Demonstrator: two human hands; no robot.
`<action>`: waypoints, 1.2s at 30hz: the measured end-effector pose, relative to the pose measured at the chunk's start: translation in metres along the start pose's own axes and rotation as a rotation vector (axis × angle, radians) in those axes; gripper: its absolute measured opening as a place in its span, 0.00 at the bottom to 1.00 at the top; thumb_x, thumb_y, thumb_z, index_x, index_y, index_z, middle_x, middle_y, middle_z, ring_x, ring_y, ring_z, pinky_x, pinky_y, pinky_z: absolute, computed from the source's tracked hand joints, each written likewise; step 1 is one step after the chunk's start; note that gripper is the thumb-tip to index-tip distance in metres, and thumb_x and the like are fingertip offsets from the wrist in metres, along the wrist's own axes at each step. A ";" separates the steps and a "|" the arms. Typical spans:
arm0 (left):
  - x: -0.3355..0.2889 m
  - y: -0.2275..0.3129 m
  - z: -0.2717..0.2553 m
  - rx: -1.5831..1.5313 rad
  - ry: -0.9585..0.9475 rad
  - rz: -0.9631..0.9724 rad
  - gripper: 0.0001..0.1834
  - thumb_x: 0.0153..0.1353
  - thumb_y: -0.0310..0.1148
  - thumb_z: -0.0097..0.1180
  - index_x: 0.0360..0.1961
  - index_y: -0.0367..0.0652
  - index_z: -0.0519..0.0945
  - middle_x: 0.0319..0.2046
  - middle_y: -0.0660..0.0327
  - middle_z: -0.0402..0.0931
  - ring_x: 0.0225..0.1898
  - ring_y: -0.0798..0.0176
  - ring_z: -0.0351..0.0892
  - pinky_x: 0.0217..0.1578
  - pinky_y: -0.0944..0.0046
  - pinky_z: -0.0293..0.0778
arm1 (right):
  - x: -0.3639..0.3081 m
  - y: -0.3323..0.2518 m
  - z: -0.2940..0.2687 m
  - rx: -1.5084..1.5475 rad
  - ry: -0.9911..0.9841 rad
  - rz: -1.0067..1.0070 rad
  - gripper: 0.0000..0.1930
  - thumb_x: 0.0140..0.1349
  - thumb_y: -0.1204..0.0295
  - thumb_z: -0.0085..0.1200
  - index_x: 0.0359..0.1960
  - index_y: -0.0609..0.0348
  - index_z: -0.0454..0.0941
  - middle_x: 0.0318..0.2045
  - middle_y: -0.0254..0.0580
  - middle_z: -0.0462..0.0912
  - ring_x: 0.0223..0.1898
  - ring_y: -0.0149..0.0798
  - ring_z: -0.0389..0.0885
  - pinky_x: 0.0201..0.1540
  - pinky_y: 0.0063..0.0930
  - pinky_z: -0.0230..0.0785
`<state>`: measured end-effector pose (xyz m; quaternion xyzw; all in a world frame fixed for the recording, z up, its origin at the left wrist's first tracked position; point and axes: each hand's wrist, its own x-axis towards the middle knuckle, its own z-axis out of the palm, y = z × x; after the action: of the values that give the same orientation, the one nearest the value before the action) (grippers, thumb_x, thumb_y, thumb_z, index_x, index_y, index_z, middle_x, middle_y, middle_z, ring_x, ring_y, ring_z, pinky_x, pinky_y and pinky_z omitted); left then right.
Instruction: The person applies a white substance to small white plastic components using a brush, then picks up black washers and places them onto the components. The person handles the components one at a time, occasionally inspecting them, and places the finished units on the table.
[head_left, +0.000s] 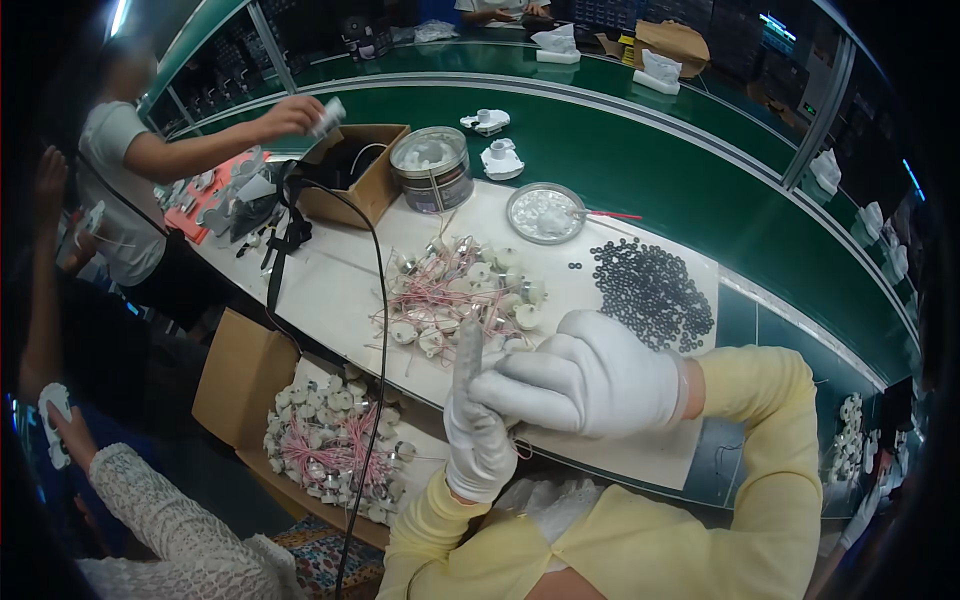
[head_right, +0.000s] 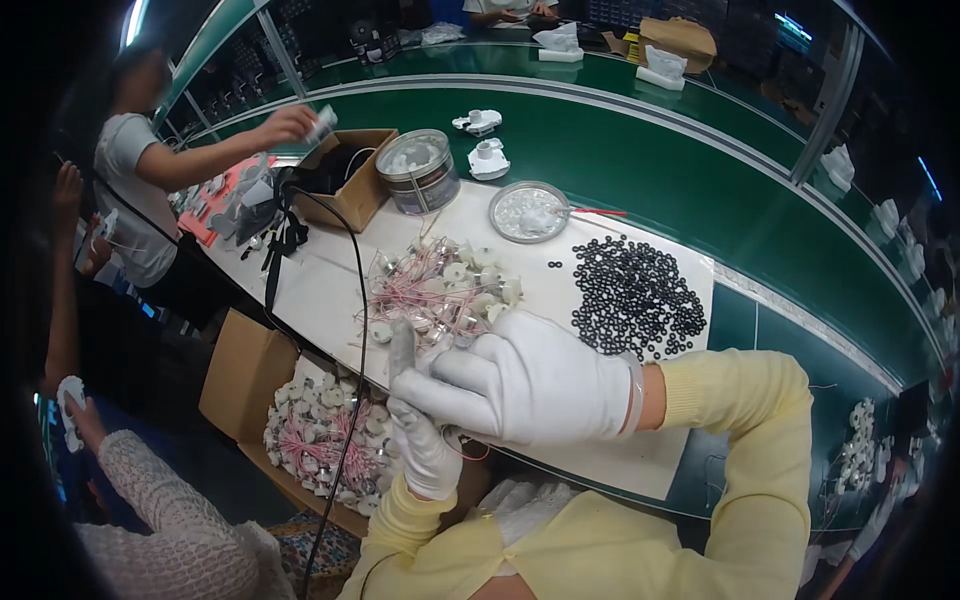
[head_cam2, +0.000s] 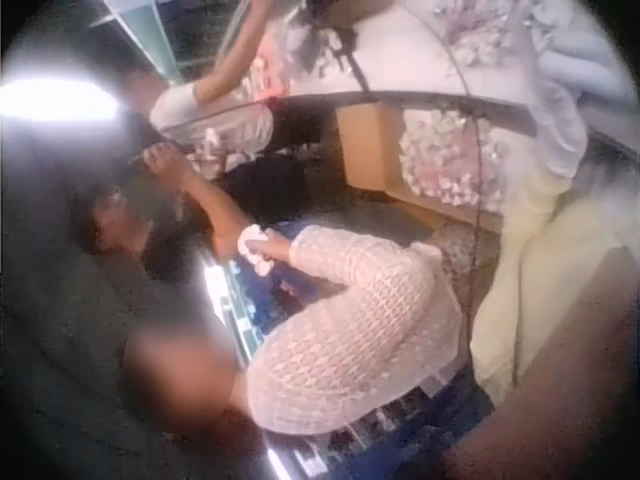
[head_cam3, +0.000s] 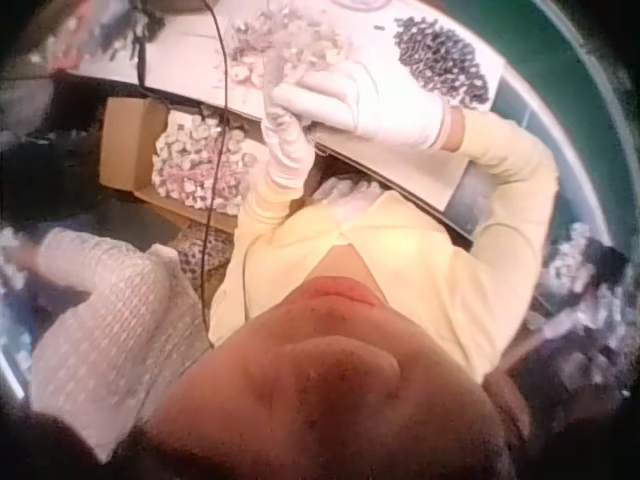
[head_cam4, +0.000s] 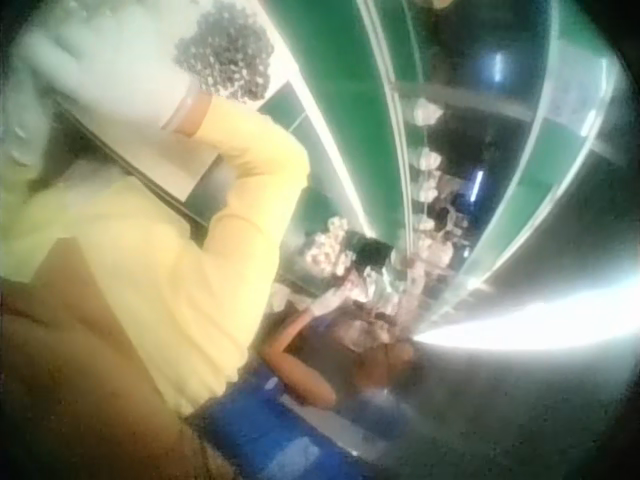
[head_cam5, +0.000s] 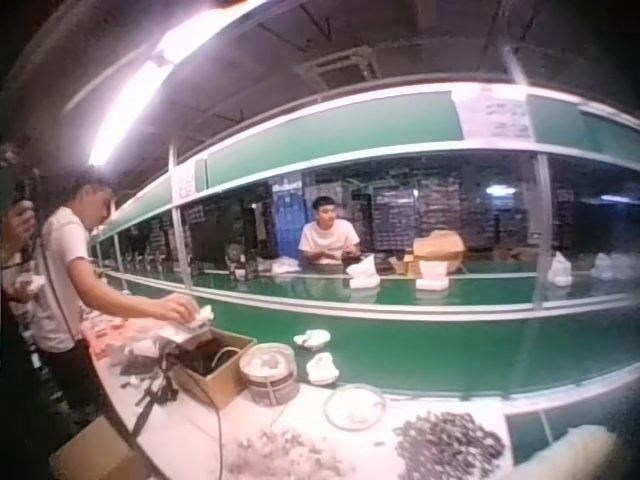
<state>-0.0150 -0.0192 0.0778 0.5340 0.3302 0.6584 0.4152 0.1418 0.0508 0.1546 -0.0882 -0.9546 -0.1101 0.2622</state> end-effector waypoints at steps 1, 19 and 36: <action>-0.002 -0.003 0.002 0.011 -0.021 0.001 0.48 0.72 0.62 0.37 0.74 0.28 0.47 0.50 0.51 0.77 0.47 0.63 0.78 0.51 0.60 0.73 | -0.003 0.001 -0.003 -0.005 0.041 -0.016 0.27 0.51 0.62 0.63 0.54 0.53 0.76 0.31 0.28 0.78 0.26 0.28 0.78 0.23 0.24 0.59; 0.047 -0.048 -0.012 1.346 -0.215 0.474 0.18 0.58 0.34 0.63 0.49 0.41 0.81 0.41 0.56 0.81 0.48 0.46 0.77 0.55 0.47 0.69 | -0.124 -0.017 -0.086 1.963 -0.054 0.424 0.44 0.56 0.83 0.68 0.72 0.75 0.55 0.44 0.41 0.82 0.38 0.29 0.79 0.43 0.22 0.73; 0.074 -0.058 0.007 1.507 -0.130 0.552 0.14 0.53 0.32 0.63 0.43 0.48 0.84 0.40 0.59 0.80 0.50 0.50 0.76 0.54 0.49 0.68 | -0.195 -0.031 -0.081 0.021 -0.794 0.642 0.17 0.53 0.66 0.63 0.46 0.45 0.79 0.26 0.30 0.77 0.24 0.39 0.77 0.32 0.34 0.63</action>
<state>-0.0032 0.0722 0.0598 0.7701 0.5168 0.3051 -0.2162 0.3390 -0.0209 0.1162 -0.4096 -0.9064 0.0276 -0.0995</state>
